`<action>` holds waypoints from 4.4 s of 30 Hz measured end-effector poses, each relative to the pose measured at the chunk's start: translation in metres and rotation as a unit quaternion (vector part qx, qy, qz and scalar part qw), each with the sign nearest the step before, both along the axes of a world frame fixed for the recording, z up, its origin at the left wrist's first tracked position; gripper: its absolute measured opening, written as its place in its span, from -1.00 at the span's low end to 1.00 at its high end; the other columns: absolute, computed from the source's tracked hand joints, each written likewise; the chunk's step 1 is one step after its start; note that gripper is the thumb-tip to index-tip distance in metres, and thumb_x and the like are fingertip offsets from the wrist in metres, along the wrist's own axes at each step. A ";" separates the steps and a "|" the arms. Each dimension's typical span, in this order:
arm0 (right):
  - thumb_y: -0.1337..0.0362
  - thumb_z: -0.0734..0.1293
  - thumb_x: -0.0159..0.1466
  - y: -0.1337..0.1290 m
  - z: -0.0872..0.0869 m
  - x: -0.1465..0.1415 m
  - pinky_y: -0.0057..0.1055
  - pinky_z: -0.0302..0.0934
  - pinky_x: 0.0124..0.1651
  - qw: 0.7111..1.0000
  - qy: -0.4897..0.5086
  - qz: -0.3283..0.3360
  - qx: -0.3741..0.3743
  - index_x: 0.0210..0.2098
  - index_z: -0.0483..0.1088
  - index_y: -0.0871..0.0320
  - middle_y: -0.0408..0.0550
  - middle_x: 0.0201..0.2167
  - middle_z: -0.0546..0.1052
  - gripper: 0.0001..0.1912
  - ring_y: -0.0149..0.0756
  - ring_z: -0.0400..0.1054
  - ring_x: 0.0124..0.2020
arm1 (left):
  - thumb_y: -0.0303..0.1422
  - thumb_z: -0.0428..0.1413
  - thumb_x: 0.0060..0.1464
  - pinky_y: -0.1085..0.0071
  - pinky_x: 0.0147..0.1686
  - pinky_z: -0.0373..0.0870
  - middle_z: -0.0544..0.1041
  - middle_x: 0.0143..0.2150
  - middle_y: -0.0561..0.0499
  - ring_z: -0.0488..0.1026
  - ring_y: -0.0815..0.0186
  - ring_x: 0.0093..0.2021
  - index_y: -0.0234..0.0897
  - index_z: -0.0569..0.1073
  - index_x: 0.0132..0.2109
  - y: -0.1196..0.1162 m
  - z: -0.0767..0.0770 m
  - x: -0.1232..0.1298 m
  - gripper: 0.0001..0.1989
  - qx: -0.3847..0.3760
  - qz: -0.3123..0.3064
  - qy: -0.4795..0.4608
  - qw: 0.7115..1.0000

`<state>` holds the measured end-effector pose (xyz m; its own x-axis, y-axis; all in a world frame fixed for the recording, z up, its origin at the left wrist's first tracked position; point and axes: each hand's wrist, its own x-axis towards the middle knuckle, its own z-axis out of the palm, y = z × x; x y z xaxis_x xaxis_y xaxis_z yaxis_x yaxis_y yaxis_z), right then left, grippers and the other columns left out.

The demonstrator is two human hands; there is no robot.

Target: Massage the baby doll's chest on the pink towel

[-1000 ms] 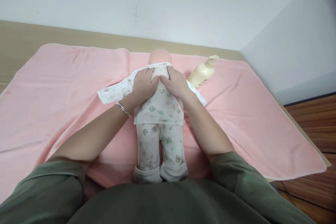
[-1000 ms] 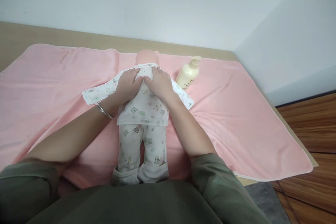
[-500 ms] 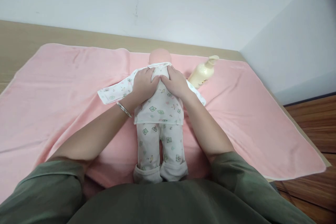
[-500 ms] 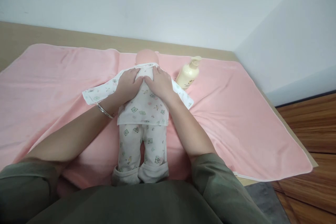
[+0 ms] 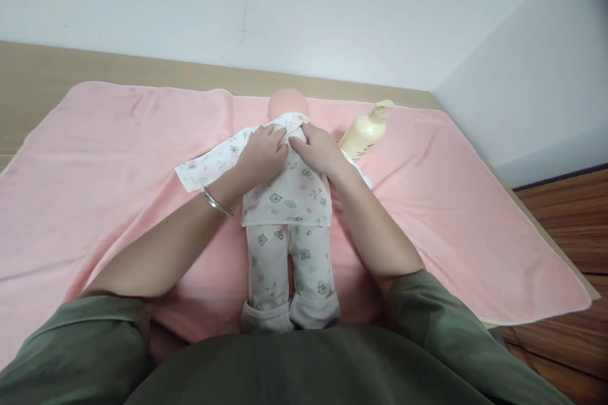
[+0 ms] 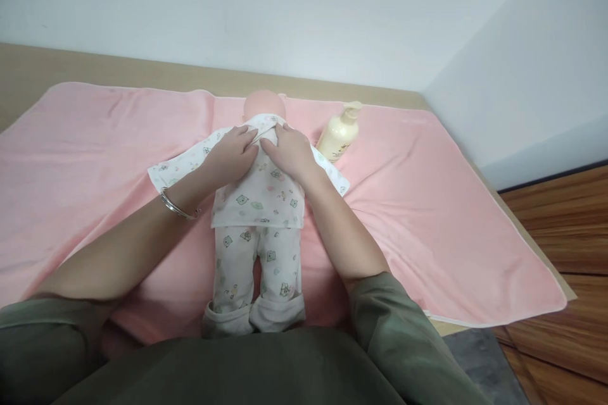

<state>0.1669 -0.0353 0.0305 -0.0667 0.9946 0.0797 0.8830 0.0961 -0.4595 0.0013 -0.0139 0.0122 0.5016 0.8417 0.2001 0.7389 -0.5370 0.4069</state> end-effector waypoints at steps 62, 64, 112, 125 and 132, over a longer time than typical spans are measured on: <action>0.32 0.07 0.44 -0.020 0.004 -0.034 0.04 0.18 0.40 0.992 -0.121 -0.022 0.027 0.24 0.35 0.42 0.36 0.28 0.46 -0.51 0.19 0.28 0.35 | -0.23 -0.10 0.25 -0.05 0.27 0.34 0.51 0.12 -0.29 0.41 -0.10 0.19 -0.34 0.38 0.31 0.018 -0.005 -0.004 -0.43 -0.030 0.073 0.016 0.997; 0.29 0.08 0.44 -0.016 0.004 -0.031 0.03 0.11 0.47 0.994 -0.105 -0.017 0.016 0.32 0.30 0.43 0.37 0.35 0.38 -0.45 0.19 0.18 0.45 | -0.23 -0.09 0.25 -0.05 0.27 0.34 0.51 0.13 -0.28 0.41 -0.09 0.19 -0.30 0.36 0.34 0.020 -0.008 -0.005 -0.42 -0.029 0.074 0.005 0.997; 0.24 0.06 0.47 -0.029 0.021 -0.028 -0.01 0.28 0.22 0.988 -0.153 -0.011 -0.010 0.08 0.39 0.28 0.31 0.08 0.55 -0.61 0.14 0.40 0.16 | -0.31 -0.17 0.29 -0.04 0.26 0.36 0.53 0.16 -0.31 0.43 -0.06 0.18 -0.42 0.44 0.22 0.011 0.007 -0.005 -0.49 -0.036 0.020 0.018 0.999; 0.23 0.02 0.46 0.003 -0.002 -0.003 0.05 0.13 0.43 0.997 -0.079 -0.001 -0.007 0.26 0.29 0.39 0.38 0.35 0.37 -0.47 0.13 0.24 0.38 | -0.37 -0.15 0.31 -0.20 0.40 0.18 0.46 0.18 -0.39 0.29 -0.16 0.34 -0.46 0.43 0.17 -0.027 0.003 0.004 -0.57 0.067 -0.029 0.049 0.996; 0.13 0.02 0.49 -0.004 0.003 -0.008 0.08 0.20 0.35 0.998 -0.068 -0.006 -0.011 0.15 0.38 0.30 0.29 0.22 0.51 -0.49 0.17 0.35 0.27 | -0.38 -0.16 0.30 -0.11 0.31 0.31 0.48 0.02 -0.28 0.38 -0.06 0.19 -0.37 0.47 -0.04 -0.001 0.005 0.000 -0.67 -0.010 -0.007 0.026 1.000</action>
<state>0.1587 -0.0389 0.0330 -0.0627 0.9968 0.0495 0.9387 0.0758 -0.3363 0.0009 -0.0152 0.0169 0.5225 0.8381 0.1568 0.7514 -0.5395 0.3798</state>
